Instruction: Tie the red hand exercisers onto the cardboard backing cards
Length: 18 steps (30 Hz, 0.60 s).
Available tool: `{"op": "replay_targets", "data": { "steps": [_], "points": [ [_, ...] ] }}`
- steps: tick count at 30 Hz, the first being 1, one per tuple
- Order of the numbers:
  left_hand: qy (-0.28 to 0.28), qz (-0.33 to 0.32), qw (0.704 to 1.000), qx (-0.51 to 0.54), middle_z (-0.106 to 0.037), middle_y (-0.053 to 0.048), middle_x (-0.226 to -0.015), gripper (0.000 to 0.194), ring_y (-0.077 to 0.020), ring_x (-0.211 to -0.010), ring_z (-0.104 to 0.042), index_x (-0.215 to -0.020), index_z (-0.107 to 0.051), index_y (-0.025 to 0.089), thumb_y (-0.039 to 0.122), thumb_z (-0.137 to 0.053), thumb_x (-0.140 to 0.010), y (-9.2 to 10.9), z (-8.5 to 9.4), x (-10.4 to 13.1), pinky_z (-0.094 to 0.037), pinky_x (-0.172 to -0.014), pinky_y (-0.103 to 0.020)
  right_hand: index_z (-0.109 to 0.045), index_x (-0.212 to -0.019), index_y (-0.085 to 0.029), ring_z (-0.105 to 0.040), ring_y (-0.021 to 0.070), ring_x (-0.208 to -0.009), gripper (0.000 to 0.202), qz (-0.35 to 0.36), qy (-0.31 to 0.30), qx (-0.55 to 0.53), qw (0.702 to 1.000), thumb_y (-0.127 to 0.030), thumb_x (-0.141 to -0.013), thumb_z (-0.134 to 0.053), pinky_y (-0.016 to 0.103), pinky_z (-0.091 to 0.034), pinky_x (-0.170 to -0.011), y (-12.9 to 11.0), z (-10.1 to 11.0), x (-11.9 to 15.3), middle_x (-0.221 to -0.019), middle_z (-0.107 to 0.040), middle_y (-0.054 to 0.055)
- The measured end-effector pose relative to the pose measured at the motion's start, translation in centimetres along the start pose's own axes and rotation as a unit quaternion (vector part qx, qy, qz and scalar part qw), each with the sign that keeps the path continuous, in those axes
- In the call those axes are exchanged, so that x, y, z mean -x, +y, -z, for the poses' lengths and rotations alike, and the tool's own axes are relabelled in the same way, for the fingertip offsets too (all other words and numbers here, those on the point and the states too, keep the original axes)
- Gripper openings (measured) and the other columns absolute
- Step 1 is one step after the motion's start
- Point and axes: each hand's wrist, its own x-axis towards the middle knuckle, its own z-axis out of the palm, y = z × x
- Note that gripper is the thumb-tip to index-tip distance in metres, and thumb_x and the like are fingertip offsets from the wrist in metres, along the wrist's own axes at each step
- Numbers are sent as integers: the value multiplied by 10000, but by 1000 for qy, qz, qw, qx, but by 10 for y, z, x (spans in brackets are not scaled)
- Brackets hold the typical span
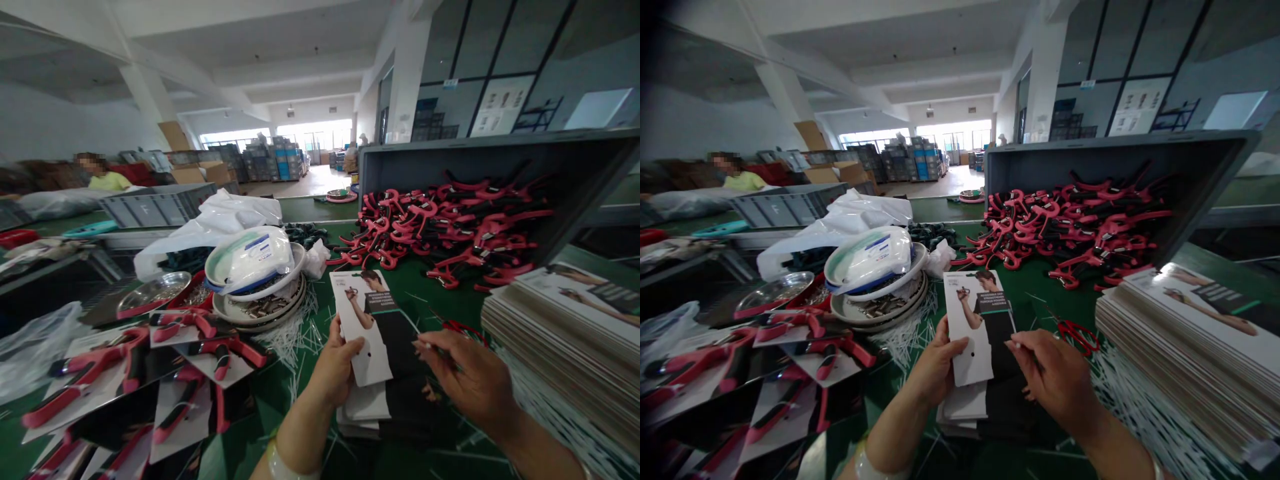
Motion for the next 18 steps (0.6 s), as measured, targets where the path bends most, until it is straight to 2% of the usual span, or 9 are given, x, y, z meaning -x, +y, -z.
{"op": "replay_targets", "data": {
  "steps": [2, 4, 7, 10, 13, 18],
  "points": [
    [7, -4, 1000, 9, -662, -13, -938, 699, -157, -678, -631, -1231, -375, 280, 99, -642, -611, 0, -2, 0, -498, -661, -293, -605, -862, -240, -660, 157, -597, 53, -24, 55, -7, 998, -239, -809, -611, 265, -531, -583, -6, -1, -1, -696, -694, 19],
    [19, -11, 1000, 20, -657, 1, -916, 647, -155, -682, -630, -1183, -391, 283, 110, -645, -614, 0, -4, 1, -498, -687, -304, -550, -878, -231, -642, 144, -551, 50, -81, 82, -68, 991, -267, -849, -568, 256, -520, -534, -13, -5, -3, -668, -666, 11],
    [50, -32, 998, 38, -651, 14, -893, 555, -149, -705, -630, -1115, -411, 277, 169, -674, -639, -2, -7, 1, -495, -729, -314, -487, -838, -221, -584, 110, -449, 114, -172, 81, -165, 968, -317, -883, -527, 217, -467, -412, -19, -15, -7, -639, -640, -4],
    [90, -47, 994, 45, -652, 14, -915, 523, -155, -773, -641, -1071, -431, 272, 210, -717, -638, -5, -8, 1, -487, -775, -313, -449, -797, -214, -554, 94, -398, 194, -234, 90, -216, 944, -363, -869, -551, 188, -416, -333, -17, -24, -13, -629, -636, -15],
    [111, -58, 991, 40, -660, -7, -958, 556, -189, -852, -649, -1086, -442, 271, 233, -751, -626, -8, -8, 0, -486, -799, -333, -440, -789, -210, -597, 115, -445, 241, -265, 115, -244, 926, -398, -845, -580, 187, -432, -331, -14, -28, -17, -637, -636, -14],
    [109, -94, 989, 34, -658, -63, -1063, 628, -226, -923, -647, -1190, -431, 256, 272, -754, -651, -14, -6, -1, -485, -821, -351, -444, -780, -204, -620, 127, -485, 267, -283, 140, -261, 912, -418, -832, -594, 188, -453, -346, -12, -29, -18, -632, -633, -12]
  ]
}}
